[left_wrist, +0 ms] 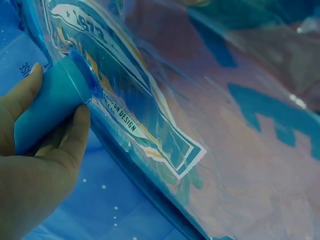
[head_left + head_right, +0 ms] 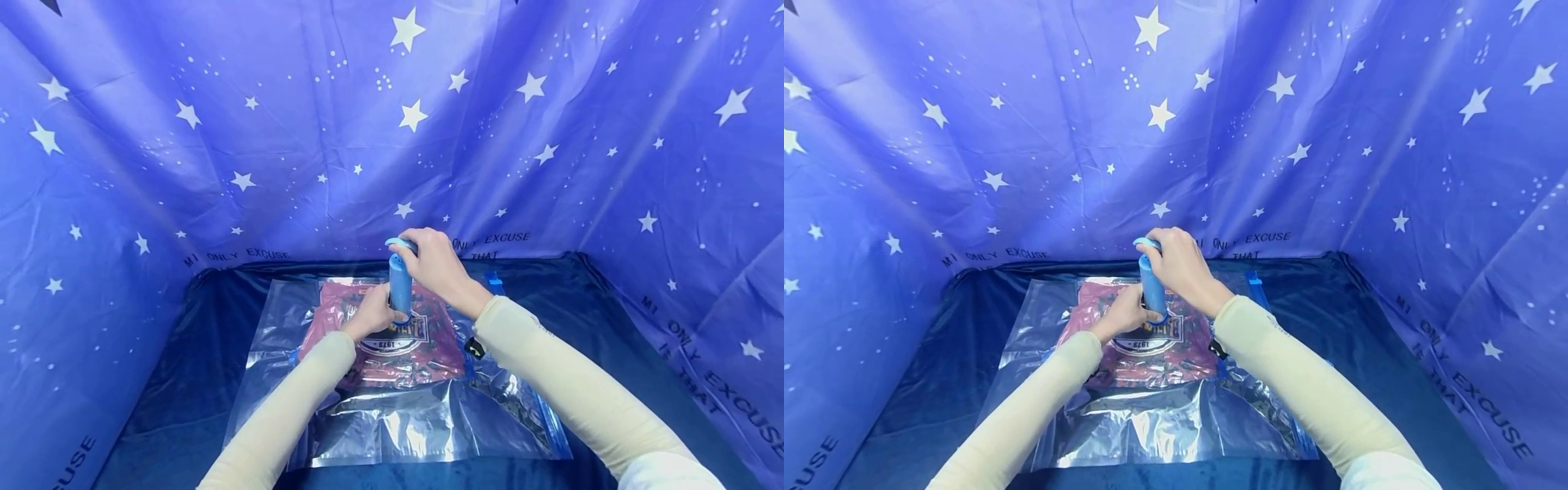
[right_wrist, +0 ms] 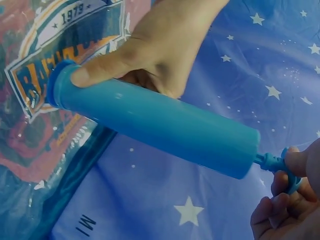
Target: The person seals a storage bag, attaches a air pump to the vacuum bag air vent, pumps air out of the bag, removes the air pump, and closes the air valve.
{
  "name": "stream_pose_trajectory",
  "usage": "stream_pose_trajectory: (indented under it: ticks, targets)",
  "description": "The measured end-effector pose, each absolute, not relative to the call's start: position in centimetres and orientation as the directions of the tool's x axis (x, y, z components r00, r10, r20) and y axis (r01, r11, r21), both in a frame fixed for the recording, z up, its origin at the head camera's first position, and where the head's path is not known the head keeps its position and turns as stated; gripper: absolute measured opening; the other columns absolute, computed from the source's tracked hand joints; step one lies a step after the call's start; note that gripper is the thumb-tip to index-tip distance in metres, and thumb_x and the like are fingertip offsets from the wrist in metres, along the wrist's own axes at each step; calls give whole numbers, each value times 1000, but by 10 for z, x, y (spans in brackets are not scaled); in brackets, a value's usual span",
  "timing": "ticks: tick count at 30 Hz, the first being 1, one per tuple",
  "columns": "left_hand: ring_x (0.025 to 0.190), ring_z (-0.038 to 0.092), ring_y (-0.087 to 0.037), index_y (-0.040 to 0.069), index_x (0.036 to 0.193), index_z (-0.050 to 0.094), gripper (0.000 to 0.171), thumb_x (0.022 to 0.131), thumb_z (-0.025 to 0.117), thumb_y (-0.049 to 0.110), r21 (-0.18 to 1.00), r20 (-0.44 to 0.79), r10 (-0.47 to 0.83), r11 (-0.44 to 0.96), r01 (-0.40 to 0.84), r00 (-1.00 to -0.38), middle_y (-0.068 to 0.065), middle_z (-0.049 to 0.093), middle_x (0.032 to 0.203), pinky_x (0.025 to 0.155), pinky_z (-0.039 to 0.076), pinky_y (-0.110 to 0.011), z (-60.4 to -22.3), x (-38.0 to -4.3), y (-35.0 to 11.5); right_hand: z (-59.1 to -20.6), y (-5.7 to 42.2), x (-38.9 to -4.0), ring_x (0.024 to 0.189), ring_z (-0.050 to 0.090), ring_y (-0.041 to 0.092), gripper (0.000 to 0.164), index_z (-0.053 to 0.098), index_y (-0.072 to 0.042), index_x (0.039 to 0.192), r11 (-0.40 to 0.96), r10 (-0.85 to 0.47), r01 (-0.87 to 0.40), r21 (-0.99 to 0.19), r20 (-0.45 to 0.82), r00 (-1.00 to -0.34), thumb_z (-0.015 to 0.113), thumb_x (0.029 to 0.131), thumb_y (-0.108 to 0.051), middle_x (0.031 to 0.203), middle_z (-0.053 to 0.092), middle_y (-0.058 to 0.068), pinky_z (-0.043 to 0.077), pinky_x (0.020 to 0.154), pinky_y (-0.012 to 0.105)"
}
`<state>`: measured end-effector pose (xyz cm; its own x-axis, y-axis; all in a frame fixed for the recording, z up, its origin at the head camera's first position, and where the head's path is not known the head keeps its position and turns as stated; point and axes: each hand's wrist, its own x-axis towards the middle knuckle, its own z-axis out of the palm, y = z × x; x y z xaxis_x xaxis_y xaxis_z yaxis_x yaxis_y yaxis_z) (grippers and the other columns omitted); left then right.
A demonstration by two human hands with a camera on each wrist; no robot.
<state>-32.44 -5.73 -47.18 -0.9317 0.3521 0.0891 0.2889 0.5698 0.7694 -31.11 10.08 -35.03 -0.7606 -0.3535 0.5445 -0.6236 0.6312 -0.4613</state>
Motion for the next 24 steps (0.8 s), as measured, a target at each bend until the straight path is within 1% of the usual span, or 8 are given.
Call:
stream_pose_trajectory:
  ticks: [3, 4, 6, 12, 15, 19, 22, 24]
  targets:
    - [94, 74, -27, -2, 118, 68, 44, 81, 90, 0, 766, 80, 353, 577, 284, -932, -13, 76, 103, 87, 58, -40, -474, -323, -57, -356, 101, -311, 83, 64, 24, 20, 76, -3, 106, 639, -359, -612, -465, 524, -772, 70, 104, -22, 95, 74, 10, 53, 74, 40]
    - [96, 73, -27, -1, 118, 69, 43, 81, 91, 1, 756, 81, 348, 589, 285, -934, -12, 76, 104, 90, 57, -40, -474, -323, -57, -358, 101, -311, 83, 63, 24, 20, 76, -3, 106, 642, -361, -611, -463, 521, -774, 70, 105, -22, 94, 73, 10, 53, 73, 40]
    - [96, 73, -27, -1, 118, 69, 43, 81, 91, 1, 759, 77, 341, 590, 277, -937, -12, 76, 104, 91, 57, -41, -474, -323, -57, -359, 100, -311, 81, 62, 25, 20, 75, -2, 105, 643, -365, -611, -462, 517, -774, 70, 105, -22, 93, 73, 10, 52, 73, 40]
    - [98, 73, -28, -1, 117, 69, 46, 78, 92, 0, 748, 88, 325, 603, 278, -941, -13, 76, 105, 93, 56, -41, -472, -326, -56, -355, 100, -311, 84, 63, 23, 22, 75, -3, 109, 647, -355, -588, -485, 490, -796, 72, 103, -24, 98, 72, 9, 53, 74, 39]
    - [100, 72, -29, 0, 116, 69, 48, 74, 93, -4, 733, 98, 325, 616, 289, -941, -12, 76, 105, 95, 55, -42, -472, -326, -57, -356, 102, -310, 88, 61, 25, 33, 72, -4, 117, 649, -332, -555, -520, 462, -822, 76, 100, -33, 105, 67, 8, 51, 76, 40]
    - [103, 71, -30, 1, 118, 68, 55, 70, 90, -11, 733, 96, 341, 611, 298, -935, -13, 75, 108, 97, 54, -43, -475, -326, -59, -364, 108, -306, 96, 55, 28, 56, 64, -7, 133, 643, -295, -505, -576, 422, -857, 80, 94, -44, 115, 60, 8, 46, 81, 43]
    - [103, 71, -29, 0, 122, 67, 57, 70, 90, -11, 731, 88, 340, 617, 293, -936, -14, 74, 110, 96, 55, -41, -479, -326, -61, -373, 111, -303, 102, 54, 29, 70, 56, -5, 142, 631, -280, -473, -615, 388, -878, 83, 92, -45, 122, 60, 11, 47, 84, 46]
    - [99, 71, -27, -2, 121, 68, 55, 71, 91, -9, 723, 92, 330, 627, 291, -939, -13, 74, 108, 93, 56, -40, -481, -326, -62, -380, 112, -302, 106, 56, 30, 74, 53, -3, 145, 619, -270, -447, -646, 359, -893, 84, 90, -42, 125, 61, 13, 49, 86, 46]
